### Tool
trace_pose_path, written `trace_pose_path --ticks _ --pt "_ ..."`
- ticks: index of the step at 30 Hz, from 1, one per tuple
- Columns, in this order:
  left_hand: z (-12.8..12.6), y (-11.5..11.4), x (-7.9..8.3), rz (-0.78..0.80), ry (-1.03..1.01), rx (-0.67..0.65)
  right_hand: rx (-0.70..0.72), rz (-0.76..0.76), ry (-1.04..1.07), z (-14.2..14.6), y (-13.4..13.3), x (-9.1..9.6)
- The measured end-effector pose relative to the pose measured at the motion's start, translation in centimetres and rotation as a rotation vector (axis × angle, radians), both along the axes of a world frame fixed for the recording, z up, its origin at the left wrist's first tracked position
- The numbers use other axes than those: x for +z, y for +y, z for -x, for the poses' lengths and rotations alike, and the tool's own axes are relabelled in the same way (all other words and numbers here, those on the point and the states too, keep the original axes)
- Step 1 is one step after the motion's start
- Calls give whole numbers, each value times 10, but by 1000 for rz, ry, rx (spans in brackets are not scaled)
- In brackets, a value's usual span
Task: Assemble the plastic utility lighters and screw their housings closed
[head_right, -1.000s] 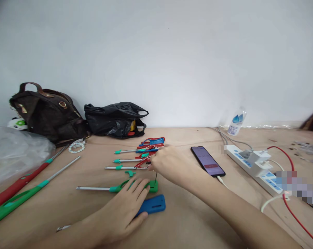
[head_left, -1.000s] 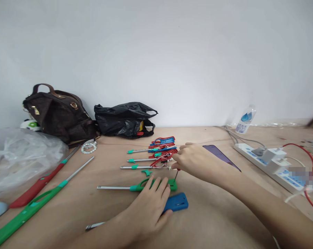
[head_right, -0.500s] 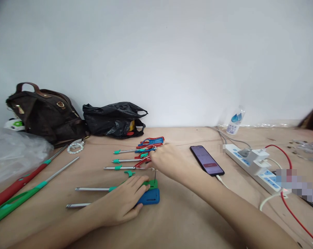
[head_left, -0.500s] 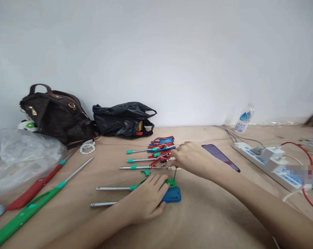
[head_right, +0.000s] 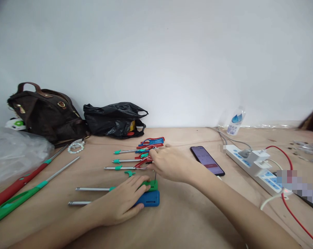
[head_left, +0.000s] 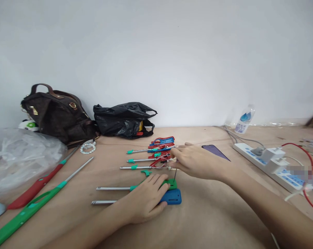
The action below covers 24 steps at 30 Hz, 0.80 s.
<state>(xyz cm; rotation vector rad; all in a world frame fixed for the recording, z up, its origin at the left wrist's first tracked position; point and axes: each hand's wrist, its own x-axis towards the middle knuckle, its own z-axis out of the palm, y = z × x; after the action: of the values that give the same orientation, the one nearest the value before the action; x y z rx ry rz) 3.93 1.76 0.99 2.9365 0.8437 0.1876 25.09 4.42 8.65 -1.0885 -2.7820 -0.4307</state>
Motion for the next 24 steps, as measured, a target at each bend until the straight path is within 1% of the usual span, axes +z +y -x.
trace_pose_path --ticks 2,7,8,10,12,14,16,20,22,24 --pt "-1 0 0 -6 11 3 24 32 10 -2 -4 2" --pt "-1 -1 0 1 41 8 -80 -9 -54 5 -1 1" --pt "-1 0 0 2 38 9 -82 -8 -47 5 -1 0" --pt "-2 0 1 17 22 18 -41 24 7 4 -1 1" --pt "-2 0 3 53 -4 35 27 60 60 1 -3 1" --pt "-3 -1 4 96 -39 55 64 74 66 -1 -5 1" --pt "-4 -1 5 124 -77 73 46 40 34 2 -3 -1" --pt "-5 -2 4 137 -129 81 -45 -51 -25 11 2 -5" --pt "-4 -1 4 147 -143 80 -39 -34 -5 11 1 -4" --pt "-3 -1 3 160 -148 81 10 14 42 8 -3 0"
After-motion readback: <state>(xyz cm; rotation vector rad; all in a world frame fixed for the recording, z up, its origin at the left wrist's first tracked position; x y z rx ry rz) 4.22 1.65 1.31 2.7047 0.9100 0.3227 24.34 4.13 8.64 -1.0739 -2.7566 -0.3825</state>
